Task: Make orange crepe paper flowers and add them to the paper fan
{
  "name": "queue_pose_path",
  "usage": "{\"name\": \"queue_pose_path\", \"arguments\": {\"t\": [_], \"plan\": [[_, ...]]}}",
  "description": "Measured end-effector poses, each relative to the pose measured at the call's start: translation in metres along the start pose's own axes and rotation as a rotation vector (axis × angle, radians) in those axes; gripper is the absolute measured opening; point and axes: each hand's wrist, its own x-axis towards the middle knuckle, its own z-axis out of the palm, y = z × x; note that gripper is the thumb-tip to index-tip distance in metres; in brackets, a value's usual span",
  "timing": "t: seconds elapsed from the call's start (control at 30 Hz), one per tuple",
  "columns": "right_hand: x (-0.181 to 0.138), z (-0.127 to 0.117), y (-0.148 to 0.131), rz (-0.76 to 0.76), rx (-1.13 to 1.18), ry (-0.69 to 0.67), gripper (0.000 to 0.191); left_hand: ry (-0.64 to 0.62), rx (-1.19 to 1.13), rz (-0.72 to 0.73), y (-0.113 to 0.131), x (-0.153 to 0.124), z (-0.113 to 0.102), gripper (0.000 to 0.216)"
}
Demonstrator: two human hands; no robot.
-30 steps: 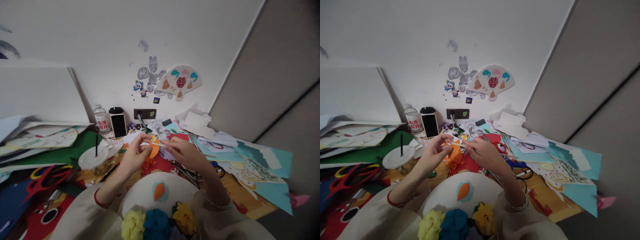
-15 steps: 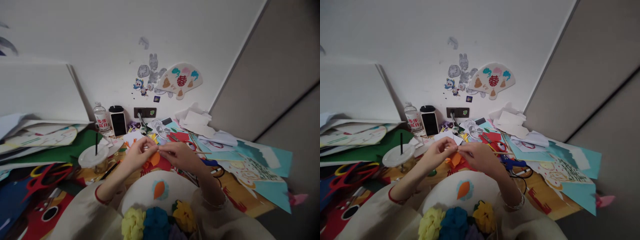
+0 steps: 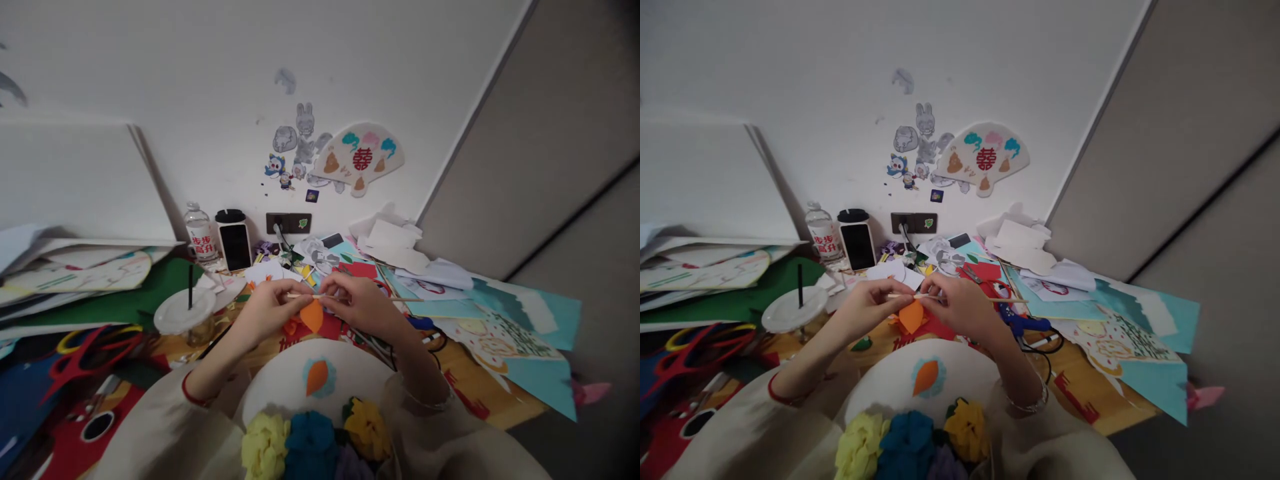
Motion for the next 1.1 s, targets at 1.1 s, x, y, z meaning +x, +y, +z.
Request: {"name": "queue_pose_path", "arguments": {"t": [1.1], "plan": [[0.0021, 0.0055, 0.0034, -0.027, -0.111, -0.059, 0.022, 0.012, 0.258, 0.168, 0.0007, -0.0059, -0.0001, 0.016]]}}
